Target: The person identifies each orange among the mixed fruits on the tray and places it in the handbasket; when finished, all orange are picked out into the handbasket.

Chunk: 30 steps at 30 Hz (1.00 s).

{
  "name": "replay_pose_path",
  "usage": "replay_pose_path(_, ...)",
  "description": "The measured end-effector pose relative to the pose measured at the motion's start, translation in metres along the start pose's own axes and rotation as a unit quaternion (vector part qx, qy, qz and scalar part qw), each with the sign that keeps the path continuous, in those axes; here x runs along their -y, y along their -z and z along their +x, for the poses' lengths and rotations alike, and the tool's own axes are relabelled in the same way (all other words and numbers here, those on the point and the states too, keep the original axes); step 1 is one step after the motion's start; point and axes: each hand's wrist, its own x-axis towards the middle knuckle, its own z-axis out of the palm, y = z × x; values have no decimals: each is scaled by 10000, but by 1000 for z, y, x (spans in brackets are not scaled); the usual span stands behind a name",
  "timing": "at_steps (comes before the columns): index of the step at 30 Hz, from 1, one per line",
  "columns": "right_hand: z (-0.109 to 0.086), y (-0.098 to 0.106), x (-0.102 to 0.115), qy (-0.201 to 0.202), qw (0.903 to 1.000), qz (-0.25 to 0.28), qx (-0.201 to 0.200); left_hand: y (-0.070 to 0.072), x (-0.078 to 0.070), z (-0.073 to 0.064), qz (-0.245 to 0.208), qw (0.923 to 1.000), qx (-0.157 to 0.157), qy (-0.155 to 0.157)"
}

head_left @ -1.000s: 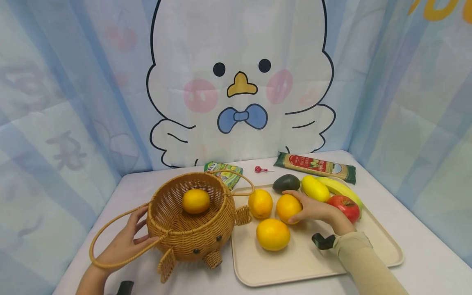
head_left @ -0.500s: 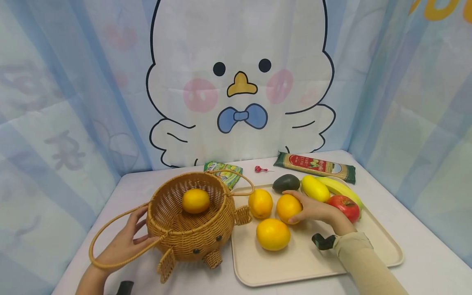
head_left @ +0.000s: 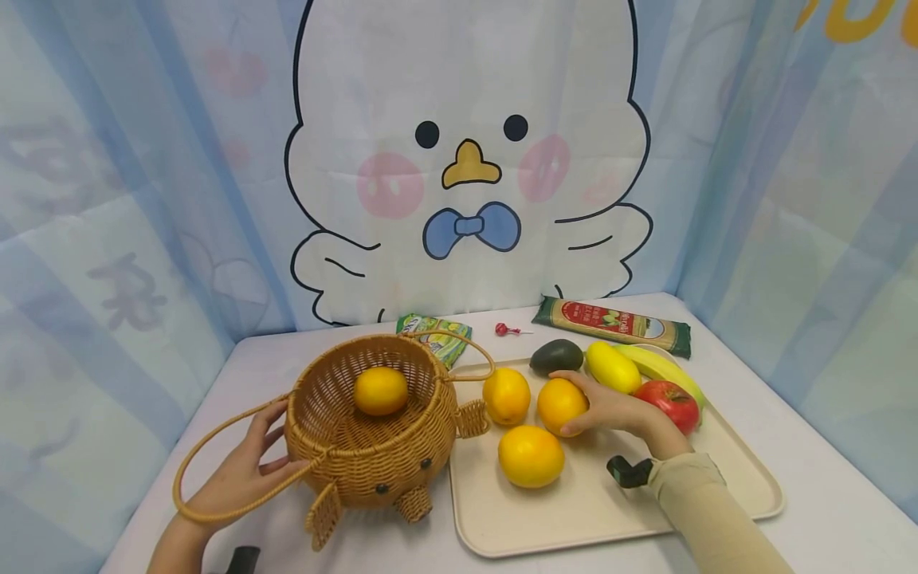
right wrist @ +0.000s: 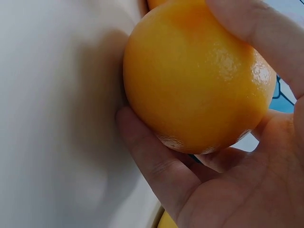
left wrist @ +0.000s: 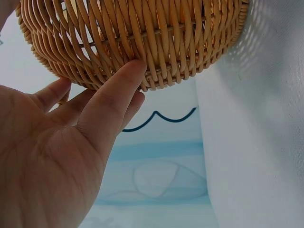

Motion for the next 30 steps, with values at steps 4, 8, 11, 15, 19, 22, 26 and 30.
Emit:
replay_pose_path(4,0,0,-1,45,10000,-37,-19,0,0,1,26,10000,-2,-12)
replay_pose_path(8,0,0,-1,121,9999,-86,-31,1,0,1,0,10000,15,-1)
replay_pose_path(11,-1,-1,-2,175,9998,-116,-49,1,0,1,-47,10000,27,13)
replay_pose_path(15,-2,-1,-2,160,9998,-80,-62,1,-1,0,-52,10000,33,13)
replay_pose_path(19,-3,-1,-2,171,9998,-37,-75,0,-1,-1,-42,10000,23,-6)
replay_pose_path(22,-3,-2,-1,229,9997,-36,-82,0,0,-1,-28,10000,8,-18)
replay_pose_path(26,-3,-2,-2,294,9995,-38,-89,0,0,0,-4,10000,-2,-56)
replay_pose_path(30,-2,-2,-4,352,9993,-53,-82,1,0,0,-9,10000,4,-48)
